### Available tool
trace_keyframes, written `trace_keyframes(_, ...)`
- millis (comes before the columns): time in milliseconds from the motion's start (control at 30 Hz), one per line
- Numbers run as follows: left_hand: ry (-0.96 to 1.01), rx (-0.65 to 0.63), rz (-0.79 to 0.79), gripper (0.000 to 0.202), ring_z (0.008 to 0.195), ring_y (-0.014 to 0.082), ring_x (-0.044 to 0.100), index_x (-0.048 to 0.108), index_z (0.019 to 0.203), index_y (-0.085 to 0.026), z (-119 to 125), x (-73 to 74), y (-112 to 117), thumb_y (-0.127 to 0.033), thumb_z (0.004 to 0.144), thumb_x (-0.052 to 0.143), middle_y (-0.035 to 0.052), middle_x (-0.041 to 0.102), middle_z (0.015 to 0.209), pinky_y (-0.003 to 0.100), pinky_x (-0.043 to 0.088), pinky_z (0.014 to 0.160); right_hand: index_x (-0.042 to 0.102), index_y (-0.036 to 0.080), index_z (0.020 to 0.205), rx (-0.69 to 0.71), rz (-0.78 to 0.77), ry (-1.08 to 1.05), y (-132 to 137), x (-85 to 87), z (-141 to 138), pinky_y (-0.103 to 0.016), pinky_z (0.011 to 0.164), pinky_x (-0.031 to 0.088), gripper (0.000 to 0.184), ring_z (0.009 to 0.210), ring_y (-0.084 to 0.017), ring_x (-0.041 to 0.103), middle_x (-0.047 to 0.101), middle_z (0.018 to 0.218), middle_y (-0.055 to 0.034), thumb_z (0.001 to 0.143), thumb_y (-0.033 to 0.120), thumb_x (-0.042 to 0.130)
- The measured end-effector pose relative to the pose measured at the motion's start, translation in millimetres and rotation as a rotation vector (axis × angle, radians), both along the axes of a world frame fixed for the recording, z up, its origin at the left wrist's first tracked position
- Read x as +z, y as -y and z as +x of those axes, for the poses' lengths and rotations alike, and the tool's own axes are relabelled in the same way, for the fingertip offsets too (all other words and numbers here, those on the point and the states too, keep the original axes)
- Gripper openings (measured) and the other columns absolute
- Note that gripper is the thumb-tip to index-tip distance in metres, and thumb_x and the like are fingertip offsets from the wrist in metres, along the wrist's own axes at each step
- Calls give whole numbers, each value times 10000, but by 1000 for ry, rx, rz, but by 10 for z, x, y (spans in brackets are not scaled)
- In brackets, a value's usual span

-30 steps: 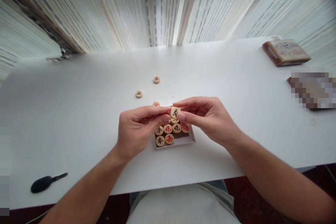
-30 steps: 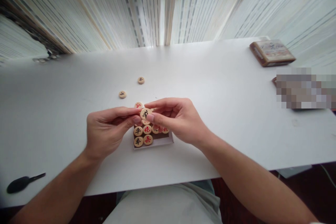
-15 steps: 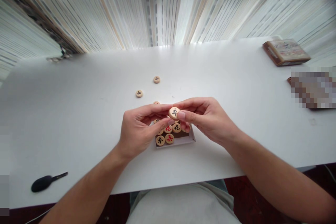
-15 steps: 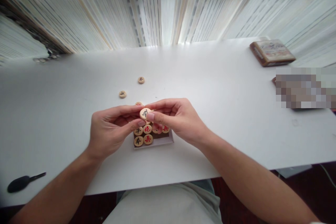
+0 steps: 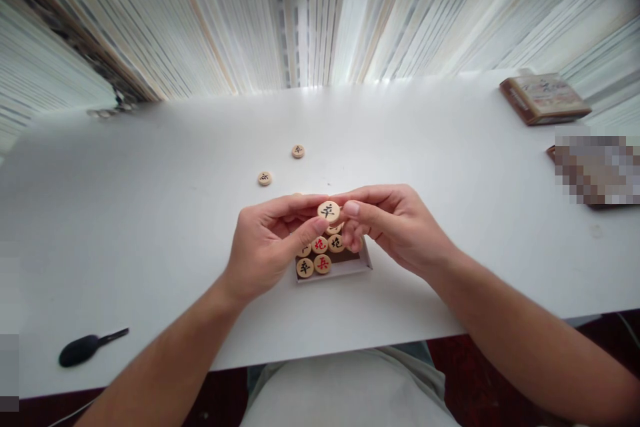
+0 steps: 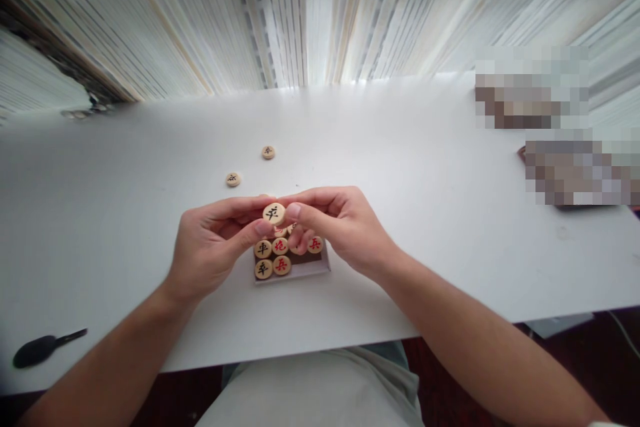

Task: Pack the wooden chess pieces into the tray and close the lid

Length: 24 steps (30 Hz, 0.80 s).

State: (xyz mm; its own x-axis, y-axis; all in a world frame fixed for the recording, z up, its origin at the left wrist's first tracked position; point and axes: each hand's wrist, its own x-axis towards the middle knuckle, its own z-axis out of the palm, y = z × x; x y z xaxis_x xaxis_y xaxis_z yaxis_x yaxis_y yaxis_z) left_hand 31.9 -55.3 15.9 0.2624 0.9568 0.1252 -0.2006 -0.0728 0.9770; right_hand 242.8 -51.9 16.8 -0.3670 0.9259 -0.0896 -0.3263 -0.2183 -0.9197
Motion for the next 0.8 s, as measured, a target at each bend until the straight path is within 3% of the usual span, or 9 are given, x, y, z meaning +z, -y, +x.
trace_keyframes(200,24,-31,-55,328,949,222,854,879,1147,-238,-3,15,-23,-190,830,949,83,872,1100,268,711,881,892,243,1123,-36,23,5,19,18,-10,-214,588,633,289,644,-127,744,838,820,-45,841,251,954)
trace_keyframes(367,25,-8,-60,301,899,193,845,886,1108,-239,1,-11,-18,-173,821,950,76,873,1088,270,712,878,906,235,1037,-100,104,61,39,60,-55,-217,545,614,283,600,-123,709,819,758,-35,768,227,995)
trace_keyframes(600,0,24,-83,230,856,203,850,885,1087,-227,3,-28,-23,-219,861,922,77,874,978,297,726,844,905,214,975,-107,114,19,-5,27,-71,-200,560,628,298,609,-127,740,827,759,-34,704,213,1027)
trace_keyframes(700,-66,41,-38,247,825,199,848,887,1092,-240,10,8,-13,-255,850,935,54,871,934,283,729,819,896,201,981,-119,90,2,-26,10,-78,-210,548,626,333,610,-134,744,835,784,-41,680,215,1036)
trace_keyframes(800,-221,149,34,299,853,193,850,893,1061,-273,-31,29,18,-275,778,988,14,877,1002,248,723,833,885,180,1016,-82,59,-16,-35,7,-93,-227,533,619,366,586,-136,727,815,737,-30,700,293,1030)
